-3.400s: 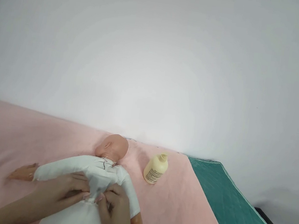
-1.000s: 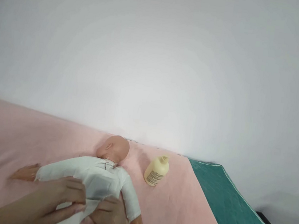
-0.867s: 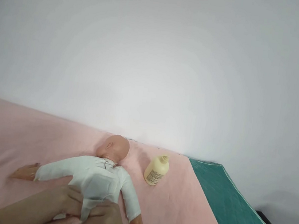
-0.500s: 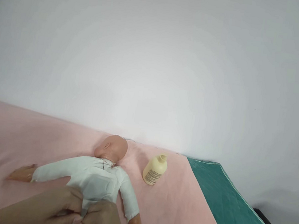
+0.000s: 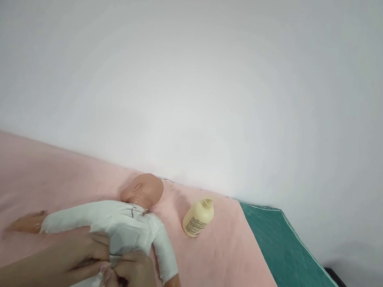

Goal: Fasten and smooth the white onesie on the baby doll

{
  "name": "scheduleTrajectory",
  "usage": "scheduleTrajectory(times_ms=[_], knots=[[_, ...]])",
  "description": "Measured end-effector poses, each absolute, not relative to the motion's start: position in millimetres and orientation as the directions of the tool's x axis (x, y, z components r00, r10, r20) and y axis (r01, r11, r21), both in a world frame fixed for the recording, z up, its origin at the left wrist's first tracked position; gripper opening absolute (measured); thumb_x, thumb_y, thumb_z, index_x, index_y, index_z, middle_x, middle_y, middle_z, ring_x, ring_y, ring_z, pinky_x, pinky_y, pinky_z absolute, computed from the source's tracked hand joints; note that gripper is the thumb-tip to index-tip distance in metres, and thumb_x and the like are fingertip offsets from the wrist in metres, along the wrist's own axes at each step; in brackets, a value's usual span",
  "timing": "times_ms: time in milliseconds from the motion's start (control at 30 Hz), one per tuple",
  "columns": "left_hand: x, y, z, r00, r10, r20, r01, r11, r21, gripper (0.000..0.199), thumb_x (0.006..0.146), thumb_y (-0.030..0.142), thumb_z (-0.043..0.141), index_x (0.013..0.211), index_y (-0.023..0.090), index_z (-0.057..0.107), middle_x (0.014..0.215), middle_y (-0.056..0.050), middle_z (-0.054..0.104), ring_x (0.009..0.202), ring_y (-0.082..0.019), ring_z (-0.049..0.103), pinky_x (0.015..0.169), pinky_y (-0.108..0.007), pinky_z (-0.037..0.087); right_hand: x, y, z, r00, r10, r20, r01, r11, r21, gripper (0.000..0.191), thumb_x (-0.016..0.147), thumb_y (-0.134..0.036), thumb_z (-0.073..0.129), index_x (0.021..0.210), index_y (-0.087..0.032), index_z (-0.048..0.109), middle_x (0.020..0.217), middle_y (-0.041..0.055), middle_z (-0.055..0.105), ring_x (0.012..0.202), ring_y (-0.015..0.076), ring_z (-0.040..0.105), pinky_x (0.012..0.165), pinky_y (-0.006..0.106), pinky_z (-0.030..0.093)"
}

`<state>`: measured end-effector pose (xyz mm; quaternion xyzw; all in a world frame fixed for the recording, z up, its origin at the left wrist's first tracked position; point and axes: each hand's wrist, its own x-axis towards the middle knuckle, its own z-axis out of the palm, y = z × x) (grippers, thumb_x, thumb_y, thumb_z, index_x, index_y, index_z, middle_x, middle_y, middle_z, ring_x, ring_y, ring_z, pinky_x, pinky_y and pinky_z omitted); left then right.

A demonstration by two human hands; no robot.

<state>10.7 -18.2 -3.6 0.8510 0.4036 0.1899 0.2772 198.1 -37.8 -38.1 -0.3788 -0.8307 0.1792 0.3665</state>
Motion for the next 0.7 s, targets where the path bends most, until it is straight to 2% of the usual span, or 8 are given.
scheduleTrajectory(times_ms=[133, 433, 700], knots=[[10.6, -16.4, -3.6, 0.613, 0.785, 0.091, 0.525, -0.491, 0.695, 0.023, 0.085, 0.027, 0.048, 0.072, 0.020, 0.065, 0.077, -0.001, 0.068, 0.076, -0.017, 0.061, 0.070, -0.025, 0.043, 198.8, -35.8, -39.3, -0.405, 0.778, 0.481, 0.484, 0.629, -0.608, 0.039, 0.091, -0.032, 0.052, 0.056, -0.018, 0.060, 0.051, -0.0027, 0.046, 0.050, 0.0087, 0.047, 0.048, 0.021, 0.031], [11.8, -15.8, -5.4, 0.592, 0.801, 0.087, 0.542, -0.476, 0.693, 0.027, 0.086, 0.029, 0.045, 0.071, 0.018, 0.064, 0.075, -0.002, 0.067, 0.075, -0.017, 0.060, 0.069, -0.025, 0.043, 197.8, -35.3, -38.4, -0.384, 0.801, 0.459, 0.471, 0.597, -0.649, 0.037, 0.091, -0.030, 0.053, 0.057, -0.017, 0.059, 0.054, -0.0030, 0.048, 0.052, 0.0078, 0.047, 0.048, 0.020, 0.031], [10.8, -16.5, 0.8, 0.613, 0.787, 0.068, 0.523, -0.469, 0.712, 0.026, 0.086, 0.030, 0.045, 0.070, 0.019, 0.063, 0.077, -0.002, 0.067, 0.076, -0.019, 0.060, 0.069, -0.027, 0.043, 198.0, -34.8, -38.8, -0.343, 0.827, 0.446, 0.515, 0.562, -0.647, 0.039, 0.090, -0.030, 0.052, 0.054, -0.018, 0.050, 0.054, -0.0022, 0.045, 0.053, 0.0106, 0.047, 0.049, 0.023, 0.033]])
